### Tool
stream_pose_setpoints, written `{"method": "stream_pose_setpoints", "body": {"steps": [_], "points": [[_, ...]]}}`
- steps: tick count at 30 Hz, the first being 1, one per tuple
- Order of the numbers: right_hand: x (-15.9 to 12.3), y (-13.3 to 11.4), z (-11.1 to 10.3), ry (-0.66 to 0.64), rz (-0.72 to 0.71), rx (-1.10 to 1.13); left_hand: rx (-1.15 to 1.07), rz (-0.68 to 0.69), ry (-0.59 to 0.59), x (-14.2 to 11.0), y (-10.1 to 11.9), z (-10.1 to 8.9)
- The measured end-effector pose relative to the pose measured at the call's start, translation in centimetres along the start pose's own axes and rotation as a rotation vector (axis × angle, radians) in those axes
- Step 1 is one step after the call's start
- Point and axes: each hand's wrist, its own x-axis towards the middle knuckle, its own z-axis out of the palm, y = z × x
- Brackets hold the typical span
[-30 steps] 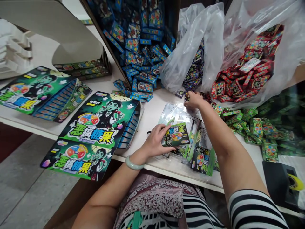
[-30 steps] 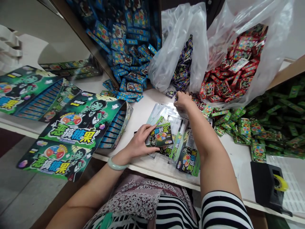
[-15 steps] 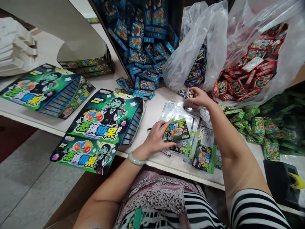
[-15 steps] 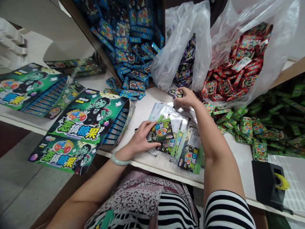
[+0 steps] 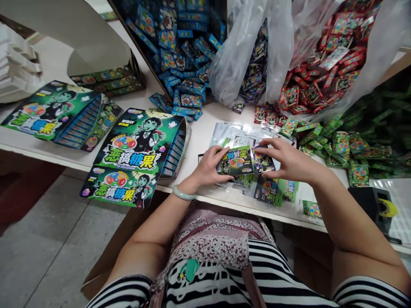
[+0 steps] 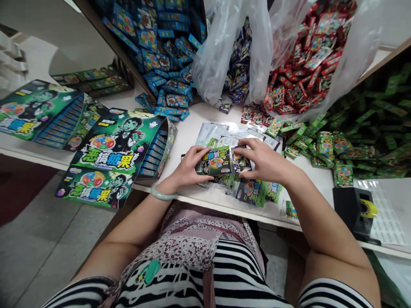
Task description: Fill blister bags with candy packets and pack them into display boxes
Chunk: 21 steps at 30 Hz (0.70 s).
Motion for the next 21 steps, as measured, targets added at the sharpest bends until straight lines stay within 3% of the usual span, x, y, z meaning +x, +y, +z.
{"method": "stream_pose_setpoints", "body": {"steps": [4, 14, 19, 21], "points": [[-0.1, 0.3, 0.3, 0.023, -0.009, 0.002, 0.022, 0.019, -0.062, 0.2, 0.7, -0.4], [-0.4, 0.1, 2.3, 0.089, -0.004, 0.108, -0.012, 0.042, -0.078, 0.2, 1.4, -0.7], [-1.0, -0.6, 4.2, 0.312, 0.092, 0.173, -0.021, -0.019, -0.021, -0.4, 1.3, -0.3], [-1.3, -1.3, 4.8, 0.346, 0.128, 0.143, -0.011, -0.019, 0.023, -0.7, 1.4, -0.1]]}}
